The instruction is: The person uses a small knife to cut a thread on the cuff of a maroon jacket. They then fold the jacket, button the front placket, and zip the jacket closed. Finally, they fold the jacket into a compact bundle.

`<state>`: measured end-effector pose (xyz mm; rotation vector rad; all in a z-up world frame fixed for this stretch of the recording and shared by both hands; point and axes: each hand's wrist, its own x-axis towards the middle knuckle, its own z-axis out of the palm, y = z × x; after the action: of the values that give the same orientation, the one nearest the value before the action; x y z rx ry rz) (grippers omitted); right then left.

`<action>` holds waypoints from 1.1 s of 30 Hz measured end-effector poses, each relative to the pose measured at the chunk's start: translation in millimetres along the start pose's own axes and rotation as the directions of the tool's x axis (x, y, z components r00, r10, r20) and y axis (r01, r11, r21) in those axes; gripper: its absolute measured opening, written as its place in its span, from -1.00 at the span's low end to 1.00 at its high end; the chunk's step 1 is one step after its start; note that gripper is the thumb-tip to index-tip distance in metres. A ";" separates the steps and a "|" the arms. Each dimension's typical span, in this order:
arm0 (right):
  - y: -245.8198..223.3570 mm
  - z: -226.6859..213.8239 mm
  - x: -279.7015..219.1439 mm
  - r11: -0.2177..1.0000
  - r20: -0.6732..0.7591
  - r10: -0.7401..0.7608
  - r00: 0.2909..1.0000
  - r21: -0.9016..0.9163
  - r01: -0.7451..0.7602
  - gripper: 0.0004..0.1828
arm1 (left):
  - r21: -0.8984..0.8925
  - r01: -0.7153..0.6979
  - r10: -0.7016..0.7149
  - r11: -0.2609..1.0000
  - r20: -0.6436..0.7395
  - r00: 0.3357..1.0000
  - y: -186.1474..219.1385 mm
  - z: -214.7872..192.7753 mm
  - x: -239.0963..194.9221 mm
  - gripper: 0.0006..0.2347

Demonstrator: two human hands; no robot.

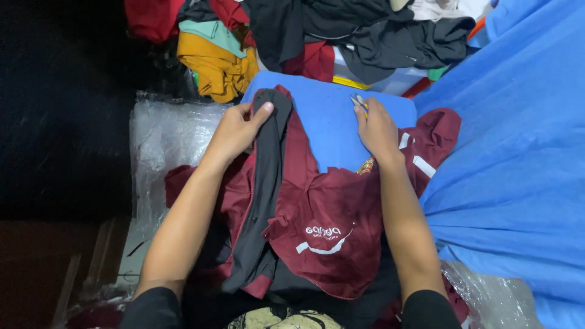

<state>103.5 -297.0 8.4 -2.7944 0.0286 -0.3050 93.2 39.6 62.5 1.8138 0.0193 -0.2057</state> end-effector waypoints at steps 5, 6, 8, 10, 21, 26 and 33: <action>5.3 6.0 -4.8 0.973 -0.069 -0.144 0.987 -0.190 0.128 -0.61 | -0.050 -0.158 0.158 0.986 -0.018 0.987 -22.4 11.5 19.4 -0.78; 0.3 2.0 -8.8 0.978 -0.051 -0.123 0.991 -0.178 0.112 -0.56 | -0.070 -0.187 0.186 0.980 -0.019 0.982 -15.9 12.5 12.0 -0.73; -4.5 -6.5 -12.6 0.986 -0.142 -0.146 0.979 -0.098 0.133 -0.65 | -0.036 -0.202 0.201 0.979 -0.032 0.979 -15.4 10.8 3.7 -0.75; -24.3 -25.7 -26.8 0.985 -0.233 -0.171 0.957 -0.018 0.172 -0.70 | -0.002 -0.217 0.216 0.976 -0.056 0.975 -28.2 6.8 5.8 -0.76; -163.0 -12.9 -188.8 0.981 0.281 -0.157 0.947 0.158 0.115 -0.50 | 0.002 -0.153 0.153 0.988 -0.019 0.988 0.0 -2.1 -34.8 -0.57; -179.5 57.6 -243.8 0.981 0.299 -0.107 0.948 -0.123 0.149 -0.01 | 0.062 -0.161 0.162 0.985 -0.006 0.987 13.5 -4.3 -85.4 -0.59; -119.7 111.6 -273.3 0.950 0.108 0.151 0.983 0.258 -0.174 -0.79 | 0.188 -0.304 0.301 0.934 0.046 0.953 24.3 -38.6 -128.0 -0.88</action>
<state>-141.6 -133.1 -112.3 -2.5151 0.1832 -0.1347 -24.8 83.0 114.2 1.9807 -0.3005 -0.0022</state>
